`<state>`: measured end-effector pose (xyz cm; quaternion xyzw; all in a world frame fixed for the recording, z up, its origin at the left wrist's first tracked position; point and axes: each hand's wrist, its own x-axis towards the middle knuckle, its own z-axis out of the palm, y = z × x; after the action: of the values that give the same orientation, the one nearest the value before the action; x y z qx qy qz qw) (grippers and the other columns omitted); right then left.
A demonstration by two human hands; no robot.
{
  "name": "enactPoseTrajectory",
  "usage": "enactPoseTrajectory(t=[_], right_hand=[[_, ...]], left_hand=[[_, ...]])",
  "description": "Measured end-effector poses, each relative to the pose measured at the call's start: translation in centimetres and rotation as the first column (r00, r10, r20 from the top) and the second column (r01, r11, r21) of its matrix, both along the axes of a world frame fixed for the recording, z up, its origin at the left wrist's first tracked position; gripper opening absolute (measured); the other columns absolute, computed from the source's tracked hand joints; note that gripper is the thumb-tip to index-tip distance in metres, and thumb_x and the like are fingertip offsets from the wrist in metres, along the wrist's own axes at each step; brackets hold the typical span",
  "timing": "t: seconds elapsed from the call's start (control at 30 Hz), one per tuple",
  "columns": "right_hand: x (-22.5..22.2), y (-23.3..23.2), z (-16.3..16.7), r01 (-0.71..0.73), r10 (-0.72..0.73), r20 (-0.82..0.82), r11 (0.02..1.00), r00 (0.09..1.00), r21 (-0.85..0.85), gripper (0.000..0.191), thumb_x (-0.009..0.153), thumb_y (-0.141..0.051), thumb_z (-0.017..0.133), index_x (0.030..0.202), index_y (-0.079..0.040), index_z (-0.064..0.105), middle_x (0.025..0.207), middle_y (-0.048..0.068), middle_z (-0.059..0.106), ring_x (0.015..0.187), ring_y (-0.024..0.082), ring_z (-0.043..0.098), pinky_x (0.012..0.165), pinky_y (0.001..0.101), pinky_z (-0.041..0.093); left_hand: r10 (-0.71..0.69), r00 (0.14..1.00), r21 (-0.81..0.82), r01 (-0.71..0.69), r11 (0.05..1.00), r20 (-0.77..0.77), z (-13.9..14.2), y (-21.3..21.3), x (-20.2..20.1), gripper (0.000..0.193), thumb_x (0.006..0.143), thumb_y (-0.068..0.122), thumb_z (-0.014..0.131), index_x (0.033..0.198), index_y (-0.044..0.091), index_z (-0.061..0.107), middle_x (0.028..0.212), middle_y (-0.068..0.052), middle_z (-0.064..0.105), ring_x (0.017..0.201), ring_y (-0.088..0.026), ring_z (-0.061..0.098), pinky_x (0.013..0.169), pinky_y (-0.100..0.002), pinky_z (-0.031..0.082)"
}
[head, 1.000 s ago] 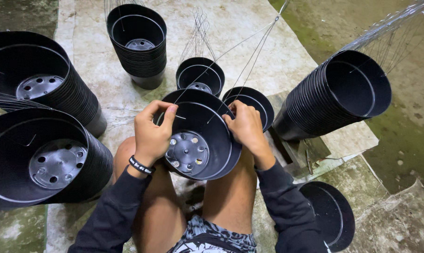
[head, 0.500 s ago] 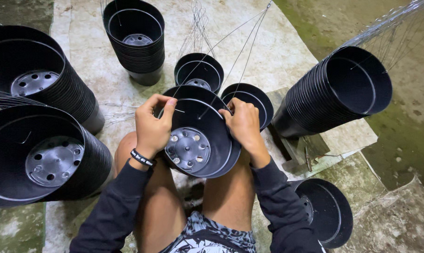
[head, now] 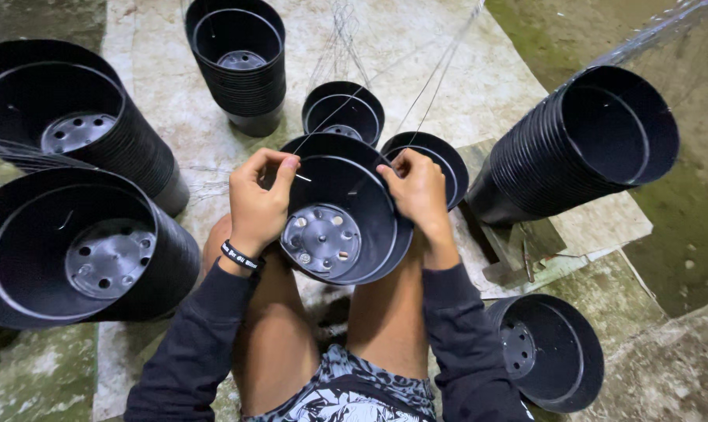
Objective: The person sits on the floor and uses pliers to cut metal wires, then threads the wires through holes in black plastic pots to create hanging loops. The person repeats this process for multiple pots.
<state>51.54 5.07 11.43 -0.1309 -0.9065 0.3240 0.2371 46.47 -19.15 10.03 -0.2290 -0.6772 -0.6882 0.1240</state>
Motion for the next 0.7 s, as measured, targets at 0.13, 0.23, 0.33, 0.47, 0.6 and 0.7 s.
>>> enactPoseTrajectory(t=[0.13, 0.23, 0.33, 0.47, 0.6, 0.7], right_hand=[[4.1, -2.3, 3.8, 0.065, -0.037, -0.236, 0.991, 0.971, 0.113, 0.039, 0.085, -0.031, 0.081, 0.104, 0.001, 0.067, 0.089, 0.015, 0.073, 0.076, 0.03, 0.072, 0.066, 0.0403, 0.056], [8.9, -6.7, 5.3, -0.132, 0.169, -0.274, 0.98, 0.947, 0.147, 0.033, 0.09, -0.033, 0.073, 0.107, -0.005, 0.068, 0.097, 0.012, 0.074, 0.083, 0.029, 0.074, 0.073, 0.0411, 0.056], [9.8, -12.2, 4.7, -0.468, 0.53, -0.194, 0.835, 0.825, 0.29, 0.055, 0.083, -0.038, 0.078, 0.115, 0.004, 0.063, 0.096, 0.021, 0.071, 0.083, 0.036, 0.069, 0.07, 0.0432, 0.057], [7.3, -15.0, 2.9, -0.548, 0.532, 0.149, 0.761, 0.833, 0.347, 0.058, 0.088, -0.029, 0.072, 0.127, 0.009, 0.054, 0.092, 0.02, 0.07, 0.075, 0.035, 0.07, 0.059, 0.0433, 0.055], [6.2, -13.9, 1.6, -0.568, 0.543, 0.192, 0.707, 0.818, 0.421, 0.017, 0.094, -0.008, 0.061, 0.11, -0.002, 0.061, 0.079, 0.013, 0.071, 0.071, 0.032, 0.071, 0.059, 0.0442, 0.054], [5.6, -11.9, 1.5, -0.544, 0.587, 0.014, 0.74, 0.809, 0.397, 0.022, 0.09, -0.008, 0.062, 0.111, -0.003, 0.064, 0.08, 0.016, 0.07, 0.071, 0.034, 0.071, 0.058, 0.0458, 0.053]], left_hand=[[-0.091, 0.995, 0.027, 0.09, 0.996, 0.037, 0.1, -1.3, -0.7, 0.012, 0.103, 0.009, 0.067, 0.104, -0.002, 0.071, 0.096, -0.005, 0.075, 0.09, -0.008, 0.068, 0.082, -0.022, 0.054], [-0.133, 0.988, 0.028, 0.132, 0.991, 0.077, 0.3, -2.3, -1.6, 0.012, 0.102, 0.009, 0.067, 0.105, -0.002, 0.072, 0.097, -0.005, 0.075, 0.091, -0.008, 0.069, 0.083, -0.023, 0.055], [-0.161, 0.983, 0.004, 0.162, 0.987, 0.084, 0.5, -3.1, -2.4, 0.013, 0.102, 0.009, 0.067, 0.107, -0.002, 0.072, 0.098, -0.005, 0.075, 0.092, -0.008, 0.069, 0.084, -0.023, 0.056], [-0.168, 0.984, -0.017, 0.17, 0.985, 0.061, 0.6, -4.1, -2.9, 0.015, 0.101, 0.009, 0.069, 0.111, -0.002, 0.072, 0.1, -0.005, 0.075, 0.092, -0.007, 0.068, 0.084, -0.023, 0.055], [-0.104, 0.993, -0.129, 0.111, 0.985, 0.057, 0.7, -5.2, -2.8, 0.014, 0.1, 0.01, 0.07, 0.108, -0.001, 0.073, 0.096, -0.004, 0.075, 0.083, -0.006, 0.066, 0.076, -0.023, 0.054], [-0.117, 0.992, -0.129, 0.122, 0.984, 0.043, 0.5, -5.6, -2.8, 0.013, 0.1, 0.01, 0.071, 0.105, -0.001, 0.072, 0.094, -0.003, 0.074, 0.083, -0.006, 0.065, 0.076, -0.023, 0.054]])
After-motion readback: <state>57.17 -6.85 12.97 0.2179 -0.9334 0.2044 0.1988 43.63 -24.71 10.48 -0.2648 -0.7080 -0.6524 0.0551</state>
